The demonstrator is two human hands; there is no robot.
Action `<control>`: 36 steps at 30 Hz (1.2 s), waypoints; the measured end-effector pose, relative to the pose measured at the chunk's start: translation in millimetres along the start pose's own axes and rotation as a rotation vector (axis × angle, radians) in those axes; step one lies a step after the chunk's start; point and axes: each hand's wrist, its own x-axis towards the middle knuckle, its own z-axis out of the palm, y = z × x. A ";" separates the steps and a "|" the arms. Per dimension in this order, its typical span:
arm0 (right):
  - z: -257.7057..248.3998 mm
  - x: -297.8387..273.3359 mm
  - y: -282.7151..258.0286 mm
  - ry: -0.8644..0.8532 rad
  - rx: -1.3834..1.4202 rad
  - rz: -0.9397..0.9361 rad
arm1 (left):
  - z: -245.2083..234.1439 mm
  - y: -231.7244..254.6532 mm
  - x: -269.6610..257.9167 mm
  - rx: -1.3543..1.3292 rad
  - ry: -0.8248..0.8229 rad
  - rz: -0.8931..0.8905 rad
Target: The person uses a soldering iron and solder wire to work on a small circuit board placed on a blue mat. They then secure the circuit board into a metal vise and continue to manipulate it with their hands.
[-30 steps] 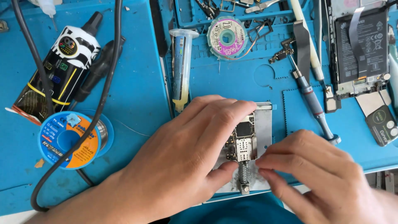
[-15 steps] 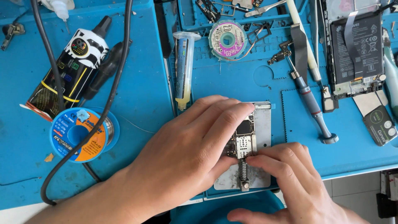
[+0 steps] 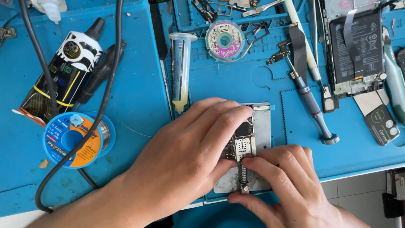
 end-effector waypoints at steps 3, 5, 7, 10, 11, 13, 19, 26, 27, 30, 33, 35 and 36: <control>-2.7 0.9 2.0 -0.012 0.029 -0.013 | 0.3 -0.3 0.6 0.015 0.018 0.014; -13.2 1.0 7.3 0.095 -0.011 0.082 | -0.1 -1.3 -0.7 0.010 -0.002 0.005; -20.5 3.8 19.4 0.198 -0.051 0.181 | 0.4 -2.1 -1.1 0.001 -0.023 -0.005; -23.0 12.6 39.5 0.275 -0.359 0.140 | -0.2 -1.5 0.0 0.011 -0.031 -0.002; -20.3 15.1 41.6 0.276 -0.342 0.132 | -0.7 -0.9 0.3 0.008 -0.028 0.001; -17.2 17.6 44.5 0.277 -0.324 0.125 | -1.0 0.1 0.5 0.007 -0.025 0.003; -42.5 6.2 14.9 0.265 -0.311 0.165 | 0.6 -0.7 -2.0 0.019 -0.031 0.006; -46.7 -29.1 13.4 -0.102 -0.119 0.205 | 0.1 1.2 -2.2 0.014 -0.028 0.001; -43.3 -29.9 16.4 -0.122 -0.084 0.174 | -0.9 1.0 -1.1 0.023 -0.029 0.008; -42.3 -32.8 21.3 -0.145 -0.089 0.161 | -0.8 1.7 -1.1 0.025 -0.024 0.017; -41.0 -31.8 21.7 -0.149 -0.086 0.168 | -1.0 1.9 -1.4 0.029 -0.017 0.022; -41.6 -29.5 21.2 -0.137 -0.080 0.155 | -0.4 1.3 -1.7 0.034 -0.022 0.017; -41.6 -28.6 20.8 -0.127 -0.071 0.142 | 0.1 1.0 -2.4 0.037 -0.029 0.008</control>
